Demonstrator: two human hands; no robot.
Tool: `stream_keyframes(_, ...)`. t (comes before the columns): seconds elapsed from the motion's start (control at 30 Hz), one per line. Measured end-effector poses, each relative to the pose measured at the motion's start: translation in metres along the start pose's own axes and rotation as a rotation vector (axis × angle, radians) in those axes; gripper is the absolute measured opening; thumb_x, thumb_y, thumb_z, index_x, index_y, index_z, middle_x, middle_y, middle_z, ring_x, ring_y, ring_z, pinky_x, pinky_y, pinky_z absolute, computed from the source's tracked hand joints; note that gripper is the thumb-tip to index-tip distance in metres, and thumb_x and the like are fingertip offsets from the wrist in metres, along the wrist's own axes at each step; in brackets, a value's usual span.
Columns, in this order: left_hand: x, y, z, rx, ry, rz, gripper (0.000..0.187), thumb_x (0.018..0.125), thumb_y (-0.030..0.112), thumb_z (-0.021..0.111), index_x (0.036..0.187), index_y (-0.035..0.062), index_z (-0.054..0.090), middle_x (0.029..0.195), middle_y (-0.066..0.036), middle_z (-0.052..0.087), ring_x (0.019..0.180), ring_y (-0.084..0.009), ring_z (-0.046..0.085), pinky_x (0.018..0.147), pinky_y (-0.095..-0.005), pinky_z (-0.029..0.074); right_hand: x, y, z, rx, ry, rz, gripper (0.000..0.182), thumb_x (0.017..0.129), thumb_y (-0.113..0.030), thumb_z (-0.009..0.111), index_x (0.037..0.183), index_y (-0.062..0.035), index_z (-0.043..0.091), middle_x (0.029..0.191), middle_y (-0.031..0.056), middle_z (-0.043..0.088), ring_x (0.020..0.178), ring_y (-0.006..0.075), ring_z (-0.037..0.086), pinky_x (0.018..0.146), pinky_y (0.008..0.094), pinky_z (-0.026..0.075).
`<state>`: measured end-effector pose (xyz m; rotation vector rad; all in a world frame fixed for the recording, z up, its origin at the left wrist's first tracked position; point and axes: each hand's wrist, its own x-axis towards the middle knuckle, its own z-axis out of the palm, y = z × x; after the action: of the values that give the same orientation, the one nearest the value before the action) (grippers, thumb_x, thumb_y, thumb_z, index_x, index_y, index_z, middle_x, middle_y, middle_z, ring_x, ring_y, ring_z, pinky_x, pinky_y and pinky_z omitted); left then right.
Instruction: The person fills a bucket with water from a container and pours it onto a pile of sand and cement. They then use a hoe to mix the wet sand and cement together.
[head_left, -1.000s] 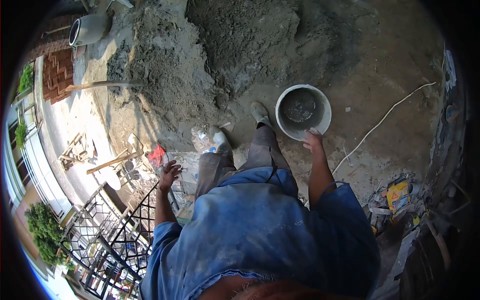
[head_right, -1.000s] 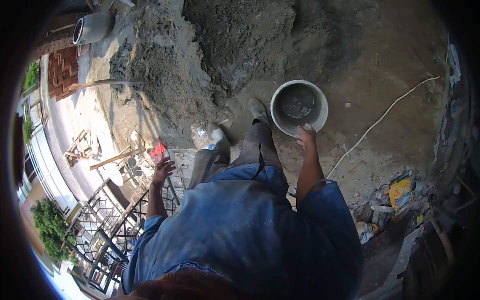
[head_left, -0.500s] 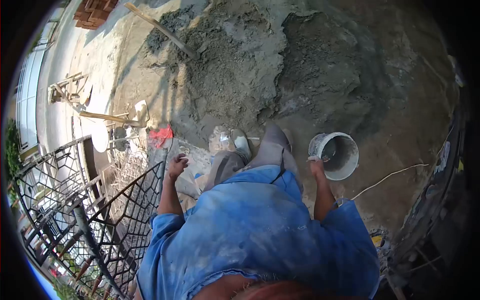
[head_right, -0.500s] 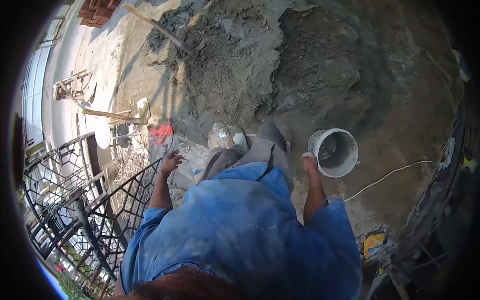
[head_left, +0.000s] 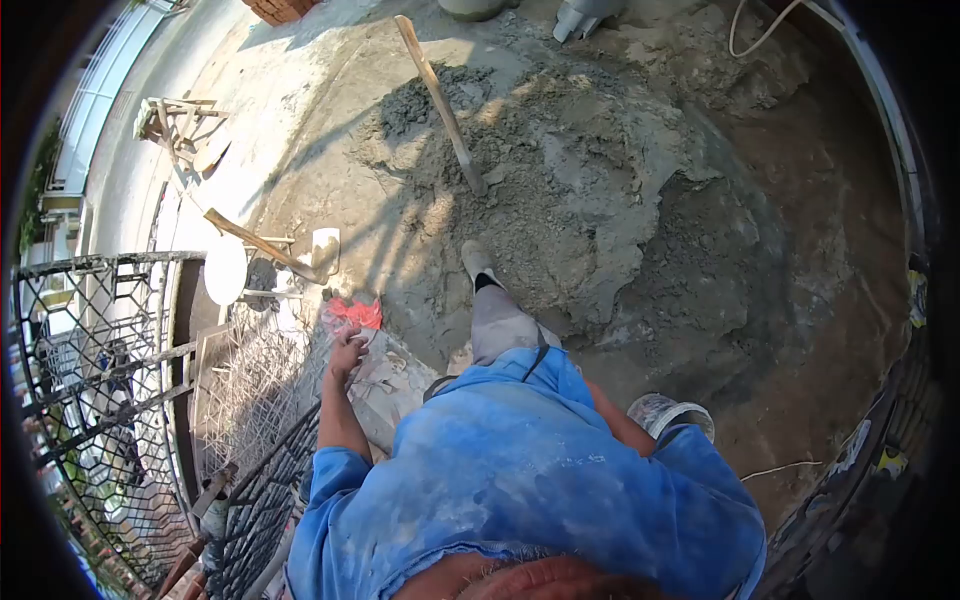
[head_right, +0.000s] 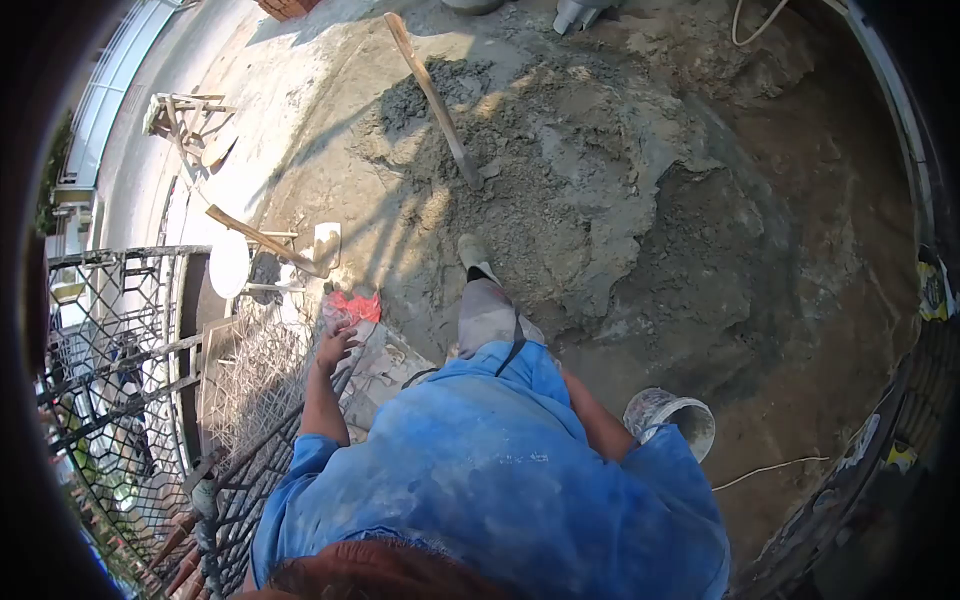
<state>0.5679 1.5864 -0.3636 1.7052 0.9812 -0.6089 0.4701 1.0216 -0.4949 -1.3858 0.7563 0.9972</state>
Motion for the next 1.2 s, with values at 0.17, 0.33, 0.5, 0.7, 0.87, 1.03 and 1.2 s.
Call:
stream_keyframes(0.17, 0.028, -0.014, -0.048, -0.200, 0.032, -0.103, 0.041, 0.088, 0.018, 0.052, 0.128, 0.0090, 0.047, 0.104, -0.004, 0.065, 0.080, -0.0156, 0.061, 0.064, -0.0320, 0.046, 0.081, -0.183, 0.073, 0.124, -0.234, 0.056, 0.047, 0.097, -0.040, 0.043, 0.129, -0.0071, 0.053, 0.119, 0.0098, 0.060, 0.104, 0.0214, 0.059, 0.096, 0.0321, 0.045)
stream_keyframes(0.33, 0.019, -0.017, -0.069, -0.214, 0.087, -0.347, 0.040, 0.089, 0.019, 0.052, 0.127, 0.0114, 0.048, 0.104, -0.003, 0.065, 0.081, -0.0161, 0.061, 0.065, -0.0322, 0.046, 0.116, -0.380, 0.149, 0.210, -0.593, 0.243, 0.072, 0.092, -0.062, 0.039, 0.140, -0.0078, 0.041, 0.141, 0.0143, 0.044, 0.121, 0.0289, 0.049, 0.100, 0.0391, 0.041)
stream_keyframes(0.5, 0.058, -0.019, -0.089, -0.395, 0.017, -0.437, 0.040, 0.089, 0.021, 0.052, 0.127, 0.0118, 0.048, 0.106, -0.004, 0.064, 0.084, -0.0176, 0.061, 0.067, -0.0330, 0.046, 0.136, -0.603, 0.245, -0.428, -0.258, -0.130, 0.068, 0.089, -0.056, 0.050, 0.139, -0.0103, 0.040, 0.132, 0.0125, 0.051, 0.114, 0.0277, 0.054, 0.093, 0.0445, 0.041)
stream_keyframes(0.7, 0.202, 0.041, -0.170, -0.339, -0.063, -0.393, 0.039, 0.089, 0.021, 0.053, 0.126, 0.0102, 0.048, 0.104, -0.004, 0.065, 0.080, -0.0165, 0.061, 0.064, -0.0331, 0.046, 0.247, -0.702, 0.326, -0.436, -0.178, -0.559, 0.048, 0.093, -0.043, 0.054, 0.127, -0.0091, 0.053, 0.112, 0.0047, 0.061, 0.097, 0.0154, 0.060, 0.083, 0.0326, 0.047)
stream_keyframes(0.87, 0.354, 0.150, -0.289, -0.352, -0.016, -0.197, 0.033, 0.086, 0.018, 0.055, 0.118, 0.0074, 0.053, 0.091, -0.004, 0.064, 0.073, -0.0140, 0.061, 0.060, -0.0276, 0.046, 0.249, -0.683, 0.375, -0.954, 0.141, -0.484, 0.033, 0.090, -0.029, 0.058, 0.110, -0.0022, 0.063, 0.101, 0.0129, 0.066, 0.096, 0.0259, 0.063, 0.083, 0.0369, 0.048)
stream_keyframes(1.03, 0.483, 0.282, -0.392, -0.387, 0.063, 0.153, 0.031, 0.088, 0.019, 0.057, 0.114, 0.0042, 0.055, 0.093, -0.006, 0.065, 0.073, -0.0138, 0.062, 0.058, -0.0252, 0.046, 0.228, -0.693, 0.424, -0.722, 0.162, -0.475, 0.029, 0.088, -0.025, 0.060, 0.102, -0.0006, 0.065, 0.095, 0.0194, 0.067, 0.092, 0.0321, 0.065, 0.081, 0.0377, 0.049)
stream_keyframes(1.2, 0.552, 0.411, -0.425, -0.392, 0.028, 0.188, 0.041, 0.090, 0.024, 0.057, 0.125, 0.0051, 0.050, 0.108, -0.010, 0.063, 0.078, -0.0151, 0.063, 0.058, -0.0247, 0.045, 0.260, -0.777, 0.462, -0.674, 0.285, -0.514, 0.026, 0.087, -0.022, 0.059, 0.102, -0.0017, 0.065, 0.094, 0.0187, 0.067, 0.090, 0.0325, 0.065, 0.080, 0.0385, 0.049)
